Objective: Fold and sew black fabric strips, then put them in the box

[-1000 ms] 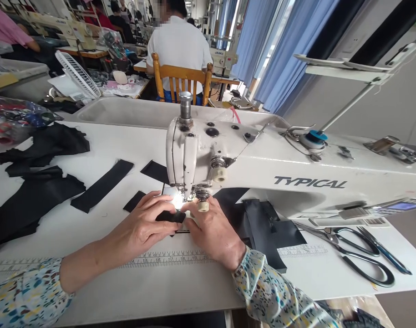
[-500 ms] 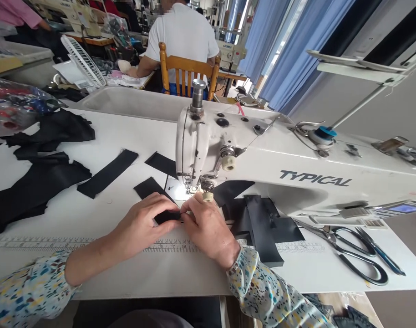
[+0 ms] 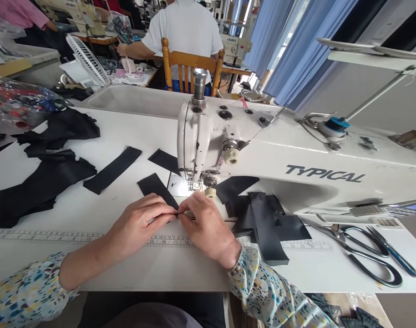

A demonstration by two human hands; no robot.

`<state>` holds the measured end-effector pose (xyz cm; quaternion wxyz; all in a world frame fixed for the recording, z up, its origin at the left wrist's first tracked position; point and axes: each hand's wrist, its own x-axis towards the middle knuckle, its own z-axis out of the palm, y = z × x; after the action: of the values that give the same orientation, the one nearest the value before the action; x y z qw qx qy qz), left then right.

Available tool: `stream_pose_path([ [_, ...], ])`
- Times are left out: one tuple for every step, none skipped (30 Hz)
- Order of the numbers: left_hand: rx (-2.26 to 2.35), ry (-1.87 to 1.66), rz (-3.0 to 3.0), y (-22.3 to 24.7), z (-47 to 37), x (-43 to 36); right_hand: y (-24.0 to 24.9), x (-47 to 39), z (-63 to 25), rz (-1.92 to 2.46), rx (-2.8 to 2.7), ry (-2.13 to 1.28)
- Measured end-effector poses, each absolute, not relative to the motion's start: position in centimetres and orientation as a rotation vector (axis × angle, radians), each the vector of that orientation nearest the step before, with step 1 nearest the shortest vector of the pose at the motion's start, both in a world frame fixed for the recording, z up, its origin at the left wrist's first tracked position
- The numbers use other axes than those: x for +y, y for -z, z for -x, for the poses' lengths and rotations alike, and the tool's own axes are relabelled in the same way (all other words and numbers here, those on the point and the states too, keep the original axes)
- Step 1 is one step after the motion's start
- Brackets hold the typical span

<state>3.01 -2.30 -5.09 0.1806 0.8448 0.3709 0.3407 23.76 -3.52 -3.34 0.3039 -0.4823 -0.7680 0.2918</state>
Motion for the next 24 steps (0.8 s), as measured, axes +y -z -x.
stream_pose_path([
  [1.056, -0.962, -2.355, 4.9, -2.9, -2.5, 3.2, -3.7, -23.7, 1.263, -2.021, -0.799],
  [1.064, -0.966, -2.325, 4.7, -2.8, -2.8, 3.1, -3.9, -23.7, 1.246, -2.007, -0.825],
  [1.071, -0.972, -2.299, 4.5, -2.7, -3.1, 2.9, -4.1, -23.6, 1.230, -1.990, -0.852],
  [1.075, -0.982, -2.279, 4.3, -2.6, -3.4, 2.8, -4.4, -23.5, 1.218, -1.972, -0.881],
  [1.077, -0.997, -2.264, 4.2, -2.5, -3.7, 2.7, -4.6, -23.4, 1.208, -1.950, -0.909],
  [1.080, -1.012, -2.254, 4.1, -2.3, -4.0, 2.7, -4.9, -23.2, 1.202, -1.922, -0.937],
  [1.088, -1.024, -2.245, 4.0, -2.1, -4.3, 2.6, -5.2, -23.0, 1.199, -1.891, -0.963],
  [1.103, -1.028, -2.236, 3.9, -2.0, -4.5, 2.6, -5.4, -22.8, 1.198, -1.860, -0.987],
  [1.122, -1.030, -2.226, 3.9, -1.8, -4.7, 2.6, -5.6, -22.6, 1.199, -1.834, -1.007],
  [1.143, -1.027, -2.216, 3.8, -1.6, -4.9, 2.6, -5.7, -22.4, 1.200, -1.814, -1.024],
  [1.163, -1.020, -2.204, 3.8, -1.5, -5.0, 2.6, -5.8, -22.2, 1.204, -1.801, -1.038],
  [1.180, -1.013, -2.192, 3.7, -1.3, -5.1, 2.6, -5.9, -22.0, 1.208, -1.795, -1.050],
  [1.192, -1.006, -2.180, 3.7, -1.2, -5.2, 2.6, -6.0, -21.8, 1.213, -1.795, -1.055],
  [1.200, -1.003, -2.169, 3.6, -1.1, -5.3, 2.6, -6.0, -21.6, 1.216, -1.799, -1.049],
  [1.205, -1.004, -2.159, 3.6, -1.0, -5.3, 2.6, -6.1, -21.5, 1.216, -1.807, -1.027],
  [1.208, -1.006, -2.149, 3.5, -1.0, -5.4, 2.5, -6.1, -21.4, 1.214, -1.818, -0.991],
  [1.209, -1.010, -2.138, 3.5, -0.9, -5.4, 2.5, -6.1, -21.3, 1.207, -1.830, -0.949],
  [1.209, -1.016, -2.126, 3.5, -0.9, -5.4, 2.4, -6.2, -21.2, 1.196, -1.841, -0.914],
  [1.208, -1.021, -2.114, 3.5, -0.9, -5.5, 2.4, -6.2, -21.1, 1.187, -1.848, -0.895],
  [1.208, -1.025, -2.104, 3.5, -0.9, -5.5, 2.4, -6.3, -21.1, 1.182, -1.851, -0.898],
  [1.211, -1.028, -2.096, 3.5, -0.9, -5.5, 2.4, -6.4, -21.0, 1.182, -1.850, -0.918],
  [1.215, -1.032, -2.093, 3.5, -0.9, -5.5, 2.4, -6.4, -21.0, 1.185, -1.844, -0.944],
  [1.219, -1.041, -2.094, 3.6, -0.9, -5.6, 2.4, -6.4, -20.9, 1.191, -1.834, -0.968],
  [1.221, -1.051, -2.102, 3.6, -0.9, -5.6, 2.5, -6.5, -20.9, 1.197, -1.824, -0.986],
])
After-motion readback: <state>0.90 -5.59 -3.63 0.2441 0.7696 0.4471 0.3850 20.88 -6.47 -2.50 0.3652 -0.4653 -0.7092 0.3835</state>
